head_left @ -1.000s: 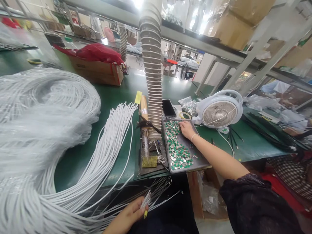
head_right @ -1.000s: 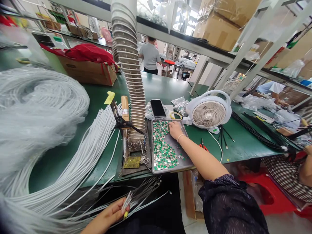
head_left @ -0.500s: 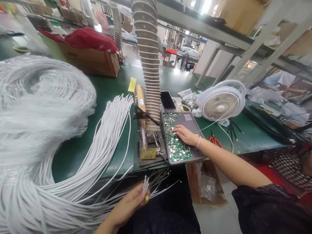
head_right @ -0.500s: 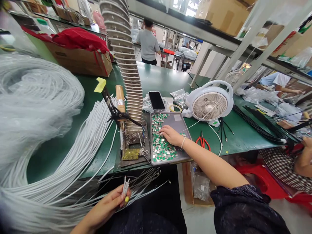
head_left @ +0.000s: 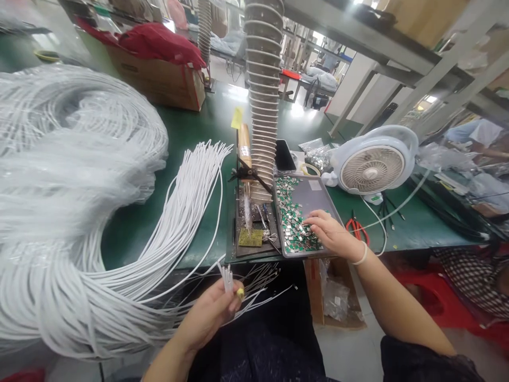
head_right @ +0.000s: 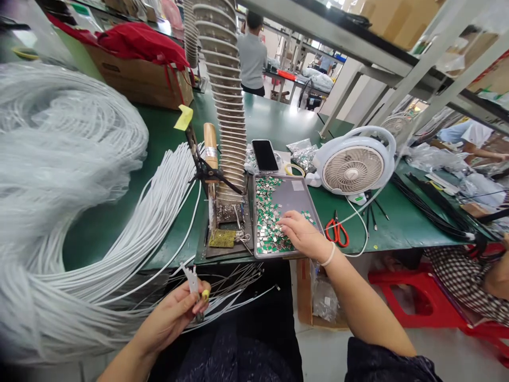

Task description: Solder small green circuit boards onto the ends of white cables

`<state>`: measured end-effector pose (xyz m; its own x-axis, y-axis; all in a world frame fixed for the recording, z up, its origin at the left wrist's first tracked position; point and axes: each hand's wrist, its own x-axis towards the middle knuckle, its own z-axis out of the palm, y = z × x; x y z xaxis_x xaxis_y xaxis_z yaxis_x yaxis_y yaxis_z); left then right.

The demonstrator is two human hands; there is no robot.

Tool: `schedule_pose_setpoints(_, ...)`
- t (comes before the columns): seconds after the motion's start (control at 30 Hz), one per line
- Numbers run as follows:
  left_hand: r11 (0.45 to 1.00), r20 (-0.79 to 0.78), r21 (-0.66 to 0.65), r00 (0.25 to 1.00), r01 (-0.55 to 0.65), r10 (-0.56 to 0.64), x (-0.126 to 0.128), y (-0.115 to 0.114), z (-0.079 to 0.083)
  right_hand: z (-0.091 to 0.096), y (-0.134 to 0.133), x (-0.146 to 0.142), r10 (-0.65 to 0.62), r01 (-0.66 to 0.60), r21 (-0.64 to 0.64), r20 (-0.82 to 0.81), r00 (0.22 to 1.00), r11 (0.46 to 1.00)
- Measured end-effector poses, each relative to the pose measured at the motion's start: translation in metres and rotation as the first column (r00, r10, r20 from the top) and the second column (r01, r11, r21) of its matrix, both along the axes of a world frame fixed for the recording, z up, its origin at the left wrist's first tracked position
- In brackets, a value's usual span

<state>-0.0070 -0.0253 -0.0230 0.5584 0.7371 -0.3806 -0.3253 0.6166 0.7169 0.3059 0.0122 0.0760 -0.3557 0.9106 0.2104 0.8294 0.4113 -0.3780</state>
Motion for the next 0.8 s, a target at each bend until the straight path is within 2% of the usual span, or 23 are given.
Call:
schedule_pose_setpoints(0.1, 0.994, 0.052, 0.014, 0.993, -0.105, 0.104, 0.006, 0.003, 0.015, -0.005, -0.006, -0.015, -0.101, 0.100, 0.125, -0.001, 0.995, 0.987)
schedule_pose_setpoints(0.23, 0.980, 0.100, 0.007, 0.976, -0.197, 0.195, 0.017, 0.009, 0.033, -0.015, -0.009, -0.040, -0.089, 0.086, 0.130, 0.013, 0.996, 0.988)
schedule_pose_setpoints(0.37, 0.967, 0.081, 0.019, 0.965, -0.253, 0.250, 0.026, 0.017, 0.045, -0.023, -0.004, -0.054, -0.089, 0.074, 0.131, 0.113, 0.990, 0.989)
schedule_pose_setpoints(0.67, 0.953, 0.085, 0.030, 0.951, -0.302, 0.299, 0.030, 0.024, 0.054, -0.033, 0.002, -0.055, -0.113, 0.088, 0.142, 0.176, 0.978, 0.986)
schedule_pose_setpoints(0.73, 0.949, 0.077, 0.034, 0.948, -0.312, 0.309, 0.031, 0.025, 0.055, -0.032, 0.000, -0.056, -0.136, 0.112, 0.162, 0.140, 0.981, 0.980)
schedule_pose_setpoints(0.8, 0.943, 0.064, 0.039, 0.942, -0.331, 0.329, 0.032, 0.025, 0.055, -0.030, -0.005, -0.060, -0.170, 0.160, 0.182, 0.036, 0.985, 0.970)
